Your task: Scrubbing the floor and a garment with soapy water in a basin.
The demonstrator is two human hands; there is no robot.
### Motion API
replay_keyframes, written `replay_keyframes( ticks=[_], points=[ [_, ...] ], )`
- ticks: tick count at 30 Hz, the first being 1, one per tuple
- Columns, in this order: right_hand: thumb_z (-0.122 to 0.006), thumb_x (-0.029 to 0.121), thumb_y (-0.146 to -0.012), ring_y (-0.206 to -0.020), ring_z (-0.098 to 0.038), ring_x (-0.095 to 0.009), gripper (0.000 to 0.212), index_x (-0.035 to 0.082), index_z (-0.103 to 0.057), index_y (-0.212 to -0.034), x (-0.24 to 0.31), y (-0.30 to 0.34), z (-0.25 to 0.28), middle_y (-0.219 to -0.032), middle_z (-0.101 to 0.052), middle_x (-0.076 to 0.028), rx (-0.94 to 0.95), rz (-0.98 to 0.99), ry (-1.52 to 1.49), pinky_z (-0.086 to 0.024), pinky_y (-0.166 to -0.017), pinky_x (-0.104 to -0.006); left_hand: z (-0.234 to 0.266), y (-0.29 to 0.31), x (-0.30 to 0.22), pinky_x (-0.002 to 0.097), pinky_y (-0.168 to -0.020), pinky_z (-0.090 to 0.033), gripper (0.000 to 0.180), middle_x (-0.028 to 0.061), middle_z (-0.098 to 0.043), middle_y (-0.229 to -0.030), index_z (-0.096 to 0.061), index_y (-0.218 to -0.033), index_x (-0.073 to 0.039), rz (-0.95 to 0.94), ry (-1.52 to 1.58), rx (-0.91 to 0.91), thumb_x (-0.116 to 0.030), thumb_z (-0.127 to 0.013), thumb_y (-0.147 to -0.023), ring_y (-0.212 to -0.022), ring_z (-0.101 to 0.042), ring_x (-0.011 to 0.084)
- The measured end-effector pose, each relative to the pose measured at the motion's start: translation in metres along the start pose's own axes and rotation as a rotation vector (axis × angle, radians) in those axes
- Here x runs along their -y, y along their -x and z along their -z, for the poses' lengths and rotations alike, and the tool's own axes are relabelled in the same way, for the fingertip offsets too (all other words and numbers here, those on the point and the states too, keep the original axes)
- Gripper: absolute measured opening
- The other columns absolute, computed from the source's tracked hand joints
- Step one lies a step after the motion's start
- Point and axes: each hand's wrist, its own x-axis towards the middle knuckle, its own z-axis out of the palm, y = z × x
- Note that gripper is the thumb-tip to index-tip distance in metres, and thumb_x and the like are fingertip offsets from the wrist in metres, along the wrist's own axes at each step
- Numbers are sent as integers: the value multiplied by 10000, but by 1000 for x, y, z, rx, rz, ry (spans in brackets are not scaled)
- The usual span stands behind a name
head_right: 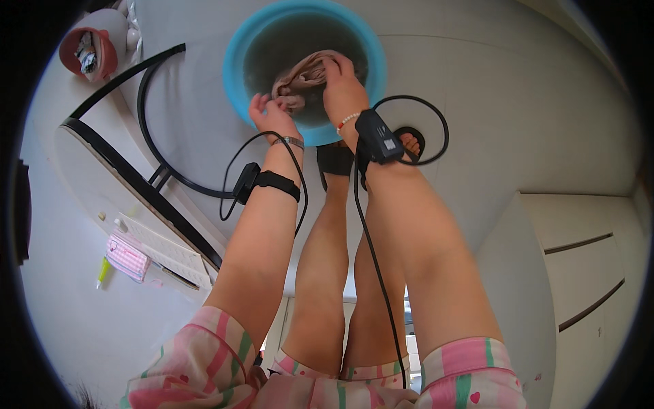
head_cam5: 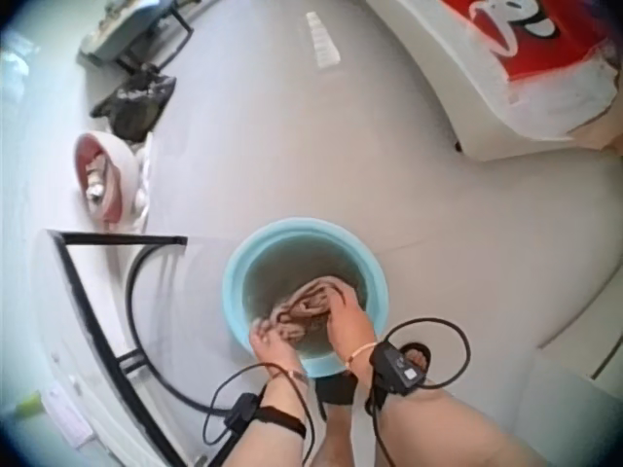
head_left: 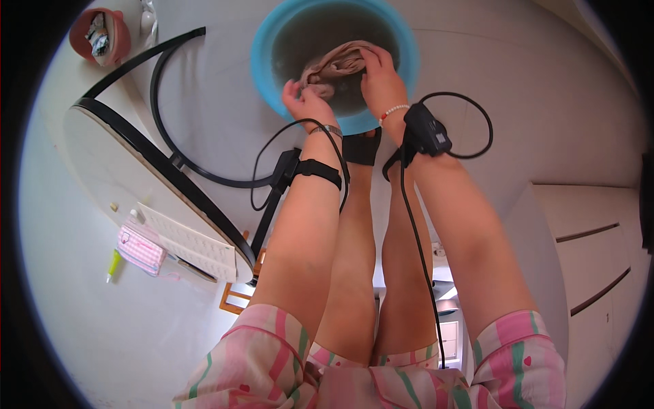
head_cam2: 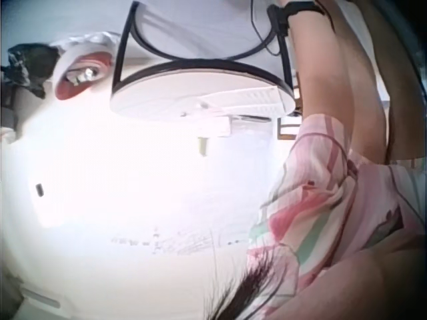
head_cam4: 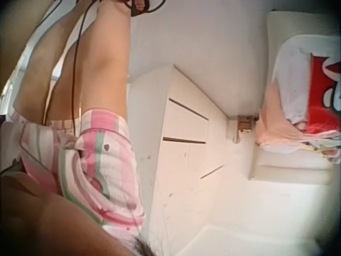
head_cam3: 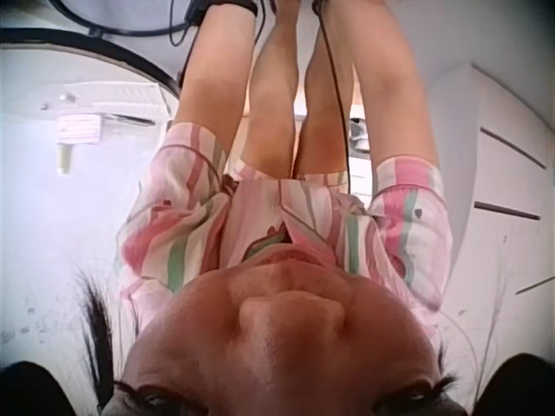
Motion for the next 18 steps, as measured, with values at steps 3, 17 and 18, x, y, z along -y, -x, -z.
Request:
replay_keyframes(
  ticks=[3,17,18],
  points=[
    [-638,-23,-816,-1142,-605,-416,657,140,-471,-1430,-16,15,-54,-1496,-422,-137,127,55,205,-549,-928,-473,27,-11,46,385,-984,-483,546,137,-418,-1497,-357,-1493,-58,84,78,254,-57,-470,-959,-1128,-578,229],
    [-654,23,-826,-1238,-566,-445,450,149,-607,-1256,99,-23,-220,-1520,-391,-212,452,203,87,-532,-990,-463,100,-201,-34,427,-1071,-471,393,107,-612,-1351,-552,-1351,-56,650,213,420,-305,-395,-1091,-1284,-550,229],
    [-677,29,-812,-1276,-538,-459,508,163,-597,-1296,93,-17,-218,-1577,-326,-212,451,266,-7,-508,-1031,-469,104,-205,-34,417,-1065,-472,424,106,-602,-1363,-534,-1374,-49,621,190,438,-333,-417,-1082,-1247,-570,258]
  ],
)
